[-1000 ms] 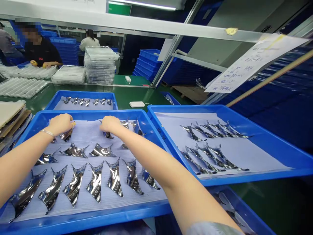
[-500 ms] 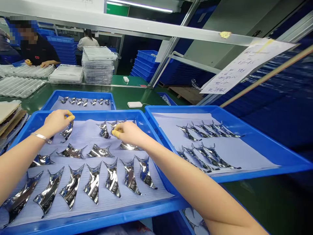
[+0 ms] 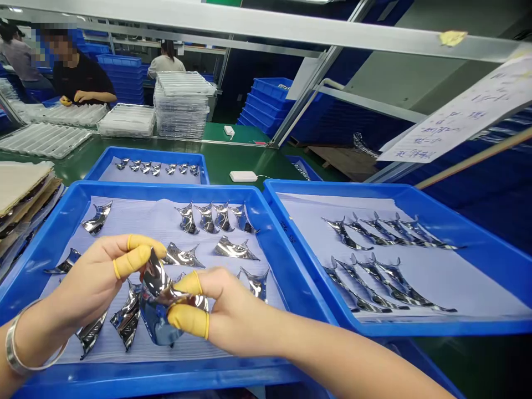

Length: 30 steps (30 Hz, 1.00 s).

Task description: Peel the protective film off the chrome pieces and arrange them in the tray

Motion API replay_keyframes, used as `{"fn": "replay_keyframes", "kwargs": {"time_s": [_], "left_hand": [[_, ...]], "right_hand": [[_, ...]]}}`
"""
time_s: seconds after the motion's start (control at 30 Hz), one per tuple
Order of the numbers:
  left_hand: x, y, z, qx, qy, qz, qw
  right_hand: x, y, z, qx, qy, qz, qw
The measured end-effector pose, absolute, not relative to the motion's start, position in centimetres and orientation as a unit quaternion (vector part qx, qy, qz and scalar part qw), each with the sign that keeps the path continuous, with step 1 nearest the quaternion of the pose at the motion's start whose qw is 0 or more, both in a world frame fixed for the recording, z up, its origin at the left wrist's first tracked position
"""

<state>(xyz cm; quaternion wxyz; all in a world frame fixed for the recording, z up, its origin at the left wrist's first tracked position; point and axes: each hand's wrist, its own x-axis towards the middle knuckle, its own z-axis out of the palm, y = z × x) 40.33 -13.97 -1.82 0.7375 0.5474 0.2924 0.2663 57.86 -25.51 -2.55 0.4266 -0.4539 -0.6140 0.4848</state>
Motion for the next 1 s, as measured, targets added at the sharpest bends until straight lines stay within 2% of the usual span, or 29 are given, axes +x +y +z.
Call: {"fn": "replay_keyframes", "kwargs": {"time_s": [0.27,0.67,1.0], "left_hand": [[39.1,-14.8,-3.8,0.592,0.269,0.2,0.733],[39.7,-14.9,-4.0,0.689,0.213,0.128,0.681],[39.9,-14.6,-4.2,0.721,0.194,0.148,0.648]], "right_hand": [[57.3,-26.6,-3.8,-0.418,-0.704,0.299,0.491],[58.5,-26.3,-3.2,-0.452,-0.606,0.394,0.523],[58.8,-26.0,-4.4,-0.432,-0.698,0.194,0.537]]}}
